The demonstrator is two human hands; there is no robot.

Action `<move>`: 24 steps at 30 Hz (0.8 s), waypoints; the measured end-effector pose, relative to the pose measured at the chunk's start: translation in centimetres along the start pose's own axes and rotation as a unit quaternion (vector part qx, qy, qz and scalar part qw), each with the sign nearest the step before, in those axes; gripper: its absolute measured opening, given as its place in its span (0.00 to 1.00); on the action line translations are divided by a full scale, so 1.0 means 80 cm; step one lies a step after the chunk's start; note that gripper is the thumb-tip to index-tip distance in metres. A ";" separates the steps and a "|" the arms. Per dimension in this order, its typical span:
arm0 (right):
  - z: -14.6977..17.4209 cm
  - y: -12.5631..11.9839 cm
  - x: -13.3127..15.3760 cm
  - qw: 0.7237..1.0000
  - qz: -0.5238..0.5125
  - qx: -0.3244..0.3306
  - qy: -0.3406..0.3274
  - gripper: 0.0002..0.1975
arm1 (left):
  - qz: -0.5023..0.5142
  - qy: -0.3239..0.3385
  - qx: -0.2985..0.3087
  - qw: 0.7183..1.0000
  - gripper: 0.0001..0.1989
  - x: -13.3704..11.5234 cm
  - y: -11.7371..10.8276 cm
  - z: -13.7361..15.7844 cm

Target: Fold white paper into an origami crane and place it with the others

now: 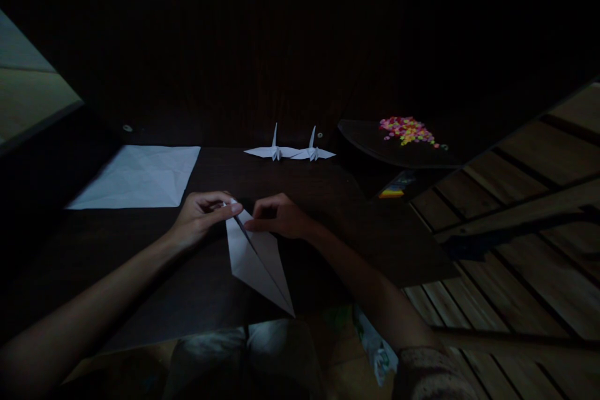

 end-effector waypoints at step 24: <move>-0.001 0.000 -0.003 0.999 0.028 -0.010 -0.014 0.15 | -0.049 -0.048 0.065 0.996 0.13 -0.006 0.006 0.001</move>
Point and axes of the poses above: each hand's wrist, its own z-axis away from the middle knuckle, its own y-axis out of the palm, x = y × z, the point moved 3 cm from there along -z, towards the middle knuckle, and after that the axes turned 5 degrees about -x, right-handed, at the moved point
